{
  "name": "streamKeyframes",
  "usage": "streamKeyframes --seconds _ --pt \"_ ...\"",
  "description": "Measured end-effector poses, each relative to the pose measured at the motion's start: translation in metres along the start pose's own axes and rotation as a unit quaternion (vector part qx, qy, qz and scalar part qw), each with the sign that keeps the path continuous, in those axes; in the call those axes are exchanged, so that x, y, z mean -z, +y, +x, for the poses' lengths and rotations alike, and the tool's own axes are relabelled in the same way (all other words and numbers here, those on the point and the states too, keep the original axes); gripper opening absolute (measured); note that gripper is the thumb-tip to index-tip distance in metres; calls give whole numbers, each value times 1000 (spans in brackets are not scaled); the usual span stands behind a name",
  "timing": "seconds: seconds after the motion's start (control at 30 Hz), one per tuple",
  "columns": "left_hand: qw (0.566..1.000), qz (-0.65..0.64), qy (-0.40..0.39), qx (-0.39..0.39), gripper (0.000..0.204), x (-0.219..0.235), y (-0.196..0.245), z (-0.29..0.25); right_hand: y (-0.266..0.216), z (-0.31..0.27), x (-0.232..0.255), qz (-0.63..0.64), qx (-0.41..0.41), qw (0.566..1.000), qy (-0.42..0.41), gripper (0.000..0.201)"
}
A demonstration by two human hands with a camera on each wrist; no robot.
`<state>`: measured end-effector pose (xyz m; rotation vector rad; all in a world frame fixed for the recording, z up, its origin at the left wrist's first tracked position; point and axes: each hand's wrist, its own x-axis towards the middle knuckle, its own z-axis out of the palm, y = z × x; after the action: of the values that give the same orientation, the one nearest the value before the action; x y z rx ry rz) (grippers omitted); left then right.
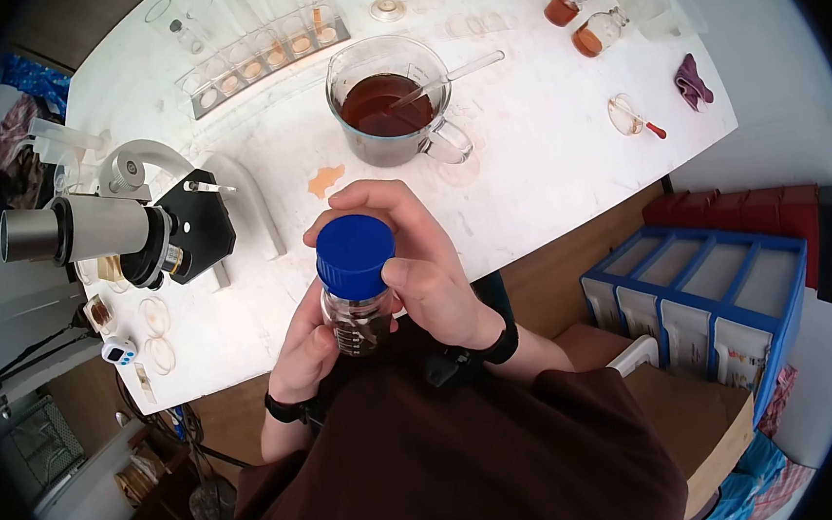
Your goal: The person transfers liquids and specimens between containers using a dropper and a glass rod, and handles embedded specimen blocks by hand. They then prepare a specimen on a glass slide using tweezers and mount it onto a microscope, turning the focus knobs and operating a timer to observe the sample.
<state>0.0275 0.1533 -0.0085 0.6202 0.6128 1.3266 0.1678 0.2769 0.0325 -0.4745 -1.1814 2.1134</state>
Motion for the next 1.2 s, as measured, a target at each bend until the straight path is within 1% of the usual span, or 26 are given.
streamKeyframes --seconds 0.07,0.13,0.2,0.27,0.33,0.37,0.47,0.5,0.57,0.6,0.67,0.73,0.77,0.8,0.83,0.87,0.93,0.97,1.0,1.03,1.07,1.1,1.13,1.17,1.2 --pt "998 17 8 62 106 2 0 -2 1 2 2 22 9 1000 -2 71" --pt "997 29 5 66 106 1 0 -2 0 3 4 45 18 999 -4 70" --pt "997 44 7 70 106 0 1 -4 -4 3 7 44 57 997 -8 70" --pt "997 52 6 62 105 -1 0 -2 -9 1 10 42 56 998 3 73" --pt "997 57 9 51 104 0 0 -2 -15 -3 13 -18 93 993 64 73" --pt "997 60 11 42 103 0 -1 -2 -19 -5 17 -22 115 991 64 78" --pt "999 45 18 17 99 2 -4 -1 -25 -12 33 -60 144 980 124 74" --pt "999 47 17 15 99 2 -5 -1 -27 -15 40 -67 146 975 153 71" --pt "999 12 46 -4 95 1 -7 -2 -32 -21 51 -104 146 963 201 65" --pt "999 14 45 -7 95 1 -7 -2 -34 -23 56 -119 148 955 227 63" --pt "998 3 62 -4 94 1 -7 -3 -38 -29 67 -124 163 945 256 59" --pt "998 13 62 -6 94 1 -7 -2 -44 -33 78 -136 173 935 277 54" --pt "998 21 64 -7 93 1 -6 -2 -46 -34 85 -137 180 934 276 54" --pt "998 24 55 -10 93 1 -6 -3 -49 -35 92 -166 172 923 302 52" --pt "998 15 67 -7 93 0 -6 -3 -55 -38 101 -198 167 908 331 50" --pt "997 7 79 -2 93 -1 -7 -4 -62 -41 108 -203 177 903 335 50" --pt "998 7 65 -12 93 1 -8 -4 -74 -41 124 -277 145 881 356 48" --pt "997 8 72 -9 93 0 -7 -5 -81 -41 135 -323 123 866 361 50" --pt "997 9 80 -6 93 0 -7 -5 -88 -38 138 -323 129 865 362 50" --pt "996 6 83 -8 94 0 -8 -6 -96 -34 139 -456 110 812 346 52" --pt "997 8 79 -13 94 1 -9 -5 -104 -29 139 -580 90 742 323 54" --pt "998 2 57 -14 82 3 -8 -6 -111 -23 135 -648 67 696 303 54" --pt "999 -3 36 -15 71 4 -8 -6 -115 -17 139 -648 73 695 304 54" --pt "999 0 33 -19 71 4 -9 -6 -118 -11 146 -699 60 666 253 53" --pt "998 13 54 -16 83 2 -10 -6 -120 -5 151 -747 48 632 201 51"
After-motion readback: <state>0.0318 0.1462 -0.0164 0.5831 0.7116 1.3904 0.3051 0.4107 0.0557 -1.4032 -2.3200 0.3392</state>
